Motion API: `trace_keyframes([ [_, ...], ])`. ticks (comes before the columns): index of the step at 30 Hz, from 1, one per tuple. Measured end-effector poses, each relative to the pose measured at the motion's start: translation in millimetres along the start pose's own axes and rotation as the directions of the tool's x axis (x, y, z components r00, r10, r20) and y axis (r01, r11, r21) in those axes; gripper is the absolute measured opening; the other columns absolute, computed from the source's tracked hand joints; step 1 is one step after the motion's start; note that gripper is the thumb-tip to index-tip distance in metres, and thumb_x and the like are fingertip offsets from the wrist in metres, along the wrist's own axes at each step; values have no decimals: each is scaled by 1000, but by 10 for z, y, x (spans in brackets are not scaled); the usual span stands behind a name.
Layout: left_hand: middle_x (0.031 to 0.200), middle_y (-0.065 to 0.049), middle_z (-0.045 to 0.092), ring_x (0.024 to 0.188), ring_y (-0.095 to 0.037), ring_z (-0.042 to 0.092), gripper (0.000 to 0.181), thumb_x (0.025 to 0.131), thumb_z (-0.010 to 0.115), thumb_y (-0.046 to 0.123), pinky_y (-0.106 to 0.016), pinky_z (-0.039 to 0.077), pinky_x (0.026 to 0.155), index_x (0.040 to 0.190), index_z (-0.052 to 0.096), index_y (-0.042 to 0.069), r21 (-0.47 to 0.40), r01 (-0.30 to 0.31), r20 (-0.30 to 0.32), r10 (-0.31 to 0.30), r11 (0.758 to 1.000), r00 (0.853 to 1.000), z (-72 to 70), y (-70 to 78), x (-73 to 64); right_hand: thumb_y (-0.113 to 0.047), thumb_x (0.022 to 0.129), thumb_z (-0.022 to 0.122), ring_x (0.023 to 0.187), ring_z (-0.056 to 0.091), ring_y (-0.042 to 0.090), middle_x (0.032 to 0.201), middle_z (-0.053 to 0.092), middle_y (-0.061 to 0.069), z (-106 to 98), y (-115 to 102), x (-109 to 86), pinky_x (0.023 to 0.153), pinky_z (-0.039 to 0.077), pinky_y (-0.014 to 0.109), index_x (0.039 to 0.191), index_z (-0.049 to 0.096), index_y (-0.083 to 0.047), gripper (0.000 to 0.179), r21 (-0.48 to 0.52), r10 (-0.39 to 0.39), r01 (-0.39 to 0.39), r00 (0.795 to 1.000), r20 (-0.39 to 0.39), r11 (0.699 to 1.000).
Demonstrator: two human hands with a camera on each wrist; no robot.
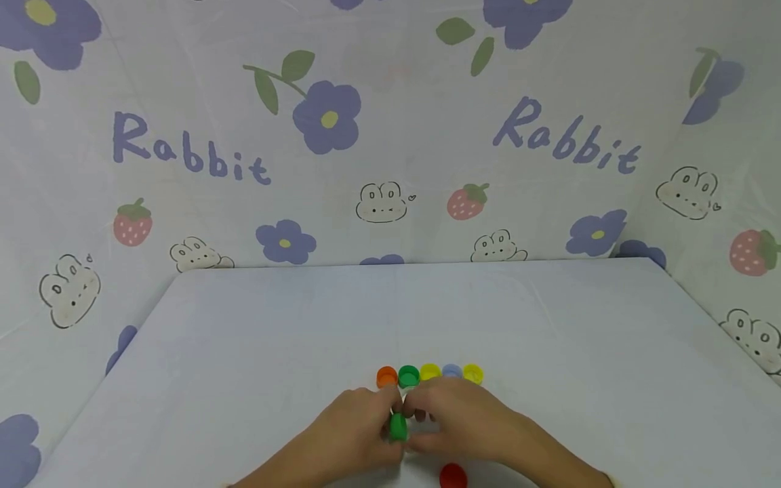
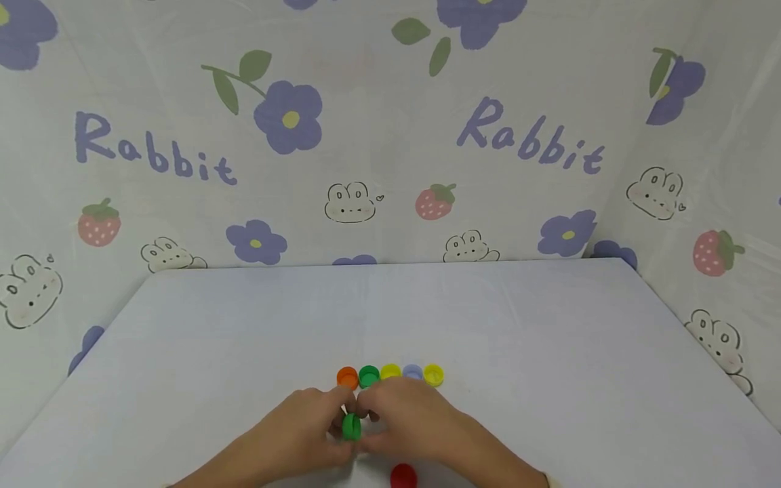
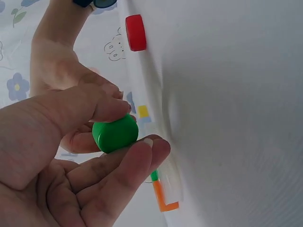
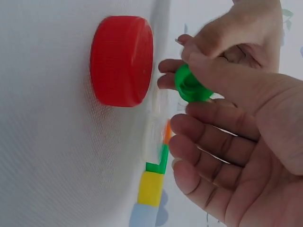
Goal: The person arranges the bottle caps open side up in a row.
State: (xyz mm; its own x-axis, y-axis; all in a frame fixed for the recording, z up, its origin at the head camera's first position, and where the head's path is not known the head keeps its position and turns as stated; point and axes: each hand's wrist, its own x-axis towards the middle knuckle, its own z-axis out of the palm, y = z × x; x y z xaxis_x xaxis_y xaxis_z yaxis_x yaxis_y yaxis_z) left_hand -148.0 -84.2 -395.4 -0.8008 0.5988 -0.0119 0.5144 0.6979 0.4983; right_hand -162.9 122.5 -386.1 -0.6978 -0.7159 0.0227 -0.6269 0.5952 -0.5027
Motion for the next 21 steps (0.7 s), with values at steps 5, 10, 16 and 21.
trace_keyframes([
  [5, 89, 5, 72, 81, -1, 67, 29, 86, 81, 9, -19, 52, 73, 103, 58, 13, -89, -81, -33, 79, 993, 996, -33, -26, -21, -23, 80, 89, 77, 55, 1, 85, 64, -16, -41, 2, -8, 67, 48, 23, 95, 74, -18, 22, -57, -10, 7, 999, -47, 998],
  [10, 99, 2, 76, 88, -1, 70, 36, 86, 82, 3, -20, 53, 79, 107, 55, 14, -196, -111, -53, 102, 974, 993, -52, -30, 3, -22, 80, 88, 78, 56, 3, 87, 65, -16, -81, 35, -36, 70, 50, 24, 96, 74, -17, 22, -9, -18, 17, 998, -62, 1000],
  [16, 91, 14, 66, 71, 5, 60, 33, 77, 92, 17, -18, 49, 66, 103, 70, 20, -92, -87, -159, 72, 992, 985, -66, 4, 93, -21, 83, 85, 74, 56, 2, 79, 60, -20, -182, 55, -89, 67, 48, 23, 93, 73, -19, 16, 35, -15, 17, 997, -80, 999],
  [21, 88, 13, 58, 75, 1, 53, 33, 79, 91, 26, -17, 45, 66, 110, 78, 22, 68, -73, -165, 84, 995, 983, 7, 41, 174, -23, 82, 83, 64, 48, 1, 69, 55, -19, -213, 73, -112, 58, 43, 22, 82, 72, -18, 12, -36, 14, -17, 996, -90, 999],
])
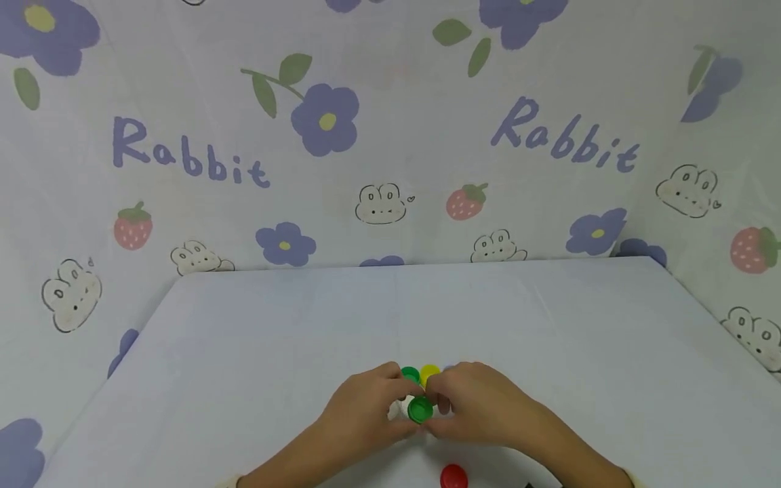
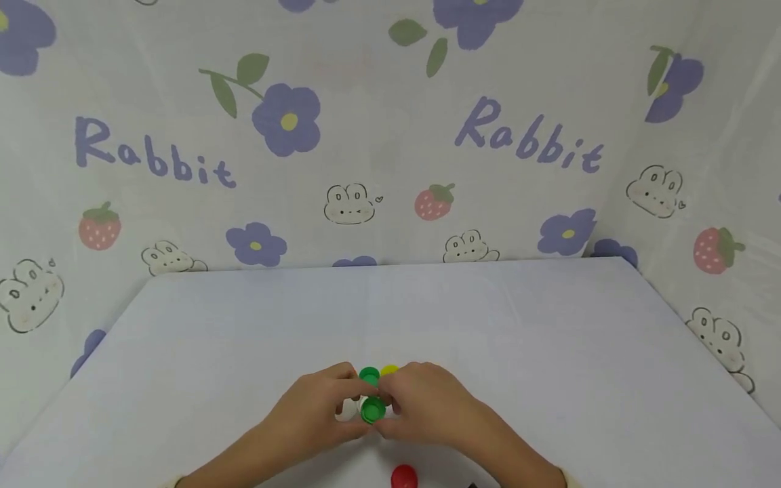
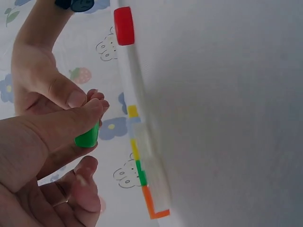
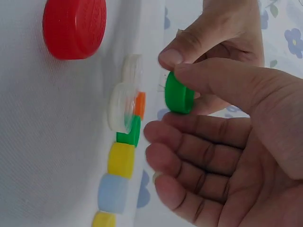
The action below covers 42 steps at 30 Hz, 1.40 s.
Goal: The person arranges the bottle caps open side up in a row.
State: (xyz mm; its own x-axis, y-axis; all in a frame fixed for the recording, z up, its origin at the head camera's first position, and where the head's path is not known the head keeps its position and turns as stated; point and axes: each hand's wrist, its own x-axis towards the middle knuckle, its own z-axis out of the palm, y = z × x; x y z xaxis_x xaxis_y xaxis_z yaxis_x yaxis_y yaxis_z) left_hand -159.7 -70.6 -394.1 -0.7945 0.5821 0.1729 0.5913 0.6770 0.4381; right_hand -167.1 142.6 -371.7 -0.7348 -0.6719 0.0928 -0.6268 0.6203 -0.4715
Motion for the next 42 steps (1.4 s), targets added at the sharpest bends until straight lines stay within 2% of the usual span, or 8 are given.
trace_keyframes([
  [3, 87, 13, 58, 75, 0, 50, 31, 79, 90, 27, -15, 44, 69, 107, 79, 22, 64, -30, 9, 30, 997, 1000, 73, 16, 56, -23, 81, 83, 59, 44, 1, 64, 52, -19, -4, 22, -16, 54, 40, 22, 77, 70, -18, 15, -40, 1, -1, 1000, 13, 999],
  [8, 78, 13, 51, 67, -2, 43, 31, 74, 94, 32, -16, 39, 61, 100, 80, 22, 111, -54, 35, 50, 992, 998, 134, 55, 189, -21, 80, 83, 54, 41, 1, 59, 48, -17, -29, 78, -32, 50, 36, 22, 72, 66, -19, 19, -78, 28, -23, 998, 54, 997],
  [15, 77, 14, 50, 68, -3, 45, 39, 69, 96, 37, -18, 40, 62, 98, 76, 20, 137, -6, 102, -9, 991, 995, 172, 65, 360, -16, 80, 83, 58, 45, 3, 65, 52, -15, -22, 168, -21, 53, 41, 24, 75, 69, -17, 15, -88, 79, -72, 994, 74, 994],
  [21, 79, 12, 55, 70, -4, 48, 41, 71, 96, 35, -20, 43, 66, 100, 72, 18, 176, 16, 137, -41, 984, 990, 194, 62, 446, -17, 81, 84, 58, 46, 5, 64, 53, -13, 10, 212, 8, 53, 41, 25, 72, 67, -15, 19, -85, 120, -113, 990, 80, 990],
  [28, 79, 11, 56, 71, -3, 49, 40, 73, 95, 33, -20, 44, 68, 101, 72, 17, 176, 29, 155, -56, 984, 986, 207, 55, 490, -17, 81, 84, 55, 41, 4, 57, 46, -12, 47, 251, 13, 50, 34, 24, 65, 57, -18, 32, -99, 124, -118, 991, 57, 988],
  [33, 83, 10, 60, 74, -4, 52, 42, 73, 95, 34, -23, 46, 70, 103, 71, 18, 167, 52, 148, -77, 985, 986, 195, 47, 483, -17, 82, 83, 54, 40, 4, 57, 45, -11, 54, 271, 19, 50, 32, 24, 64, 54, -18, 34, -109, 125, -119, 991, 49, 987],
  [38, 81, 10, 58, 73, -5, 52, 42, 72, 95, 36, -23, 46, 69, 96, 65, 18, 156, 59, 130, -79, 986, 988, 181, 38, 466, -16, 82, 83, 53, 40, 5, 56, 45, -10, 52, 287, 27, 50, 32, 24, 63, 53, -18, 35, -136, 146, -138, 988, 51, 981],
  [42, 77, 12, 52, 70, -5, 48, 42, 71, 95, 39, -22, 43, 66, 89, 63, 19, 164, 68, 140, -91, 984, 986, 162, 58, 435, -15, 82, 81, 53, 38, 4, 54, 43, -10, 35, 288, 15, 50, 30, 23, 62, 52, -18, 36, -131, 156, -146, 985, 70, 981],
])
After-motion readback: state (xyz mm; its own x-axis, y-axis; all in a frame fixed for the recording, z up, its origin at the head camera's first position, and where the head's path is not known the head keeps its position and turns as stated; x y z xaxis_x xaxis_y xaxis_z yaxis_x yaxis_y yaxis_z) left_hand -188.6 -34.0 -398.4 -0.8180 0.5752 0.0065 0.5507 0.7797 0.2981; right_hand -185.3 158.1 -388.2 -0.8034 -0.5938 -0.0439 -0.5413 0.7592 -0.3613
